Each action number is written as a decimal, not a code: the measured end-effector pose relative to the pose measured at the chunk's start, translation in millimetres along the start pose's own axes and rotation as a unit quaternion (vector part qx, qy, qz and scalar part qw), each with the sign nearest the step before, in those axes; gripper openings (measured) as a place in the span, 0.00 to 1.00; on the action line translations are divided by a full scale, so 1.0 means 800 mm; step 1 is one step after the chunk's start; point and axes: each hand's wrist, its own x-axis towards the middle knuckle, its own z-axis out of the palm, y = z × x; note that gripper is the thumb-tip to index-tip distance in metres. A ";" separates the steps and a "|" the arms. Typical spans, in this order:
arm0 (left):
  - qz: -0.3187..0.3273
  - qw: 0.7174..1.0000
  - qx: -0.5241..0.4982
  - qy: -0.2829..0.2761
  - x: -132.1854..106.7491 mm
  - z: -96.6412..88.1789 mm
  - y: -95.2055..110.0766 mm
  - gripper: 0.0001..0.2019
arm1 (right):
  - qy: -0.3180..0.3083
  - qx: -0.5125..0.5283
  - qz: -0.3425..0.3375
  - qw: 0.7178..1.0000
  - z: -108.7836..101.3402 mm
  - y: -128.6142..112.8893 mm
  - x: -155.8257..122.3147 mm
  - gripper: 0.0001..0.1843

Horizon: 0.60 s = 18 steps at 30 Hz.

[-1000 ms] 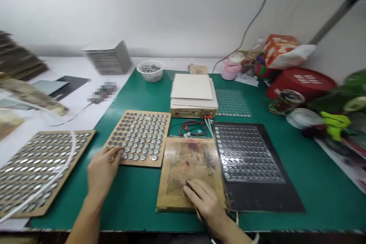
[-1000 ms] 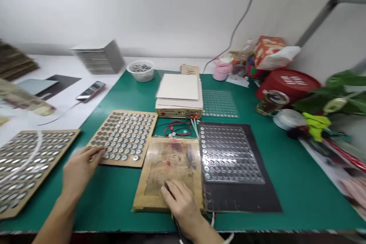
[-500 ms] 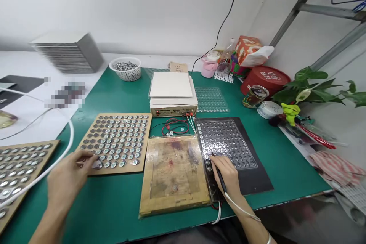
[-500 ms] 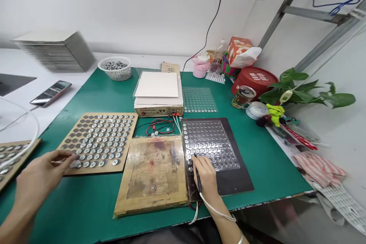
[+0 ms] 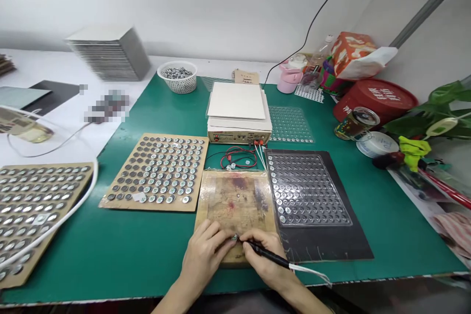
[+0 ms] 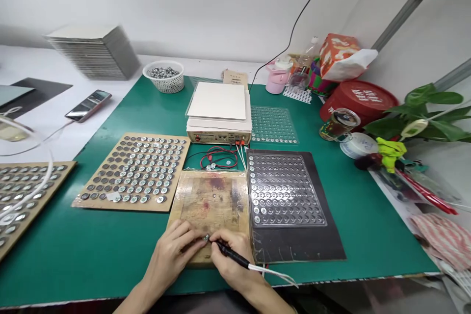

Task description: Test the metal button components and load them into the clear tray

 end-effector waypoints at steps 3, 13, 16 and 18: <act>0.009 1.000 -0.009 -0.002 0.001 -0.003 -0.003 0.09 | -0.012 0.004 0.002 1.000 -0.003 0.005 0.002 0.11; -0.023 0.999 -0.034 -0.007 0.011 -0.026 0.000 0.10 | -0.048 -0.051 0.005 0.998 -0.001 0.002 0.006 0.11; -0.073 0.995 0.047 0.043 0.015 -0.079 -0.043 0.11 | 0.020 -0.020 -0.102 0.994 0.003 0.017 0.002 0.10; -0.139 0.973 0.157 0.101 0.012 -0.114 -0.083 0.12 | 0.069 -0.040 -0.221 0.972 0.011 0.024 -0.002 0.14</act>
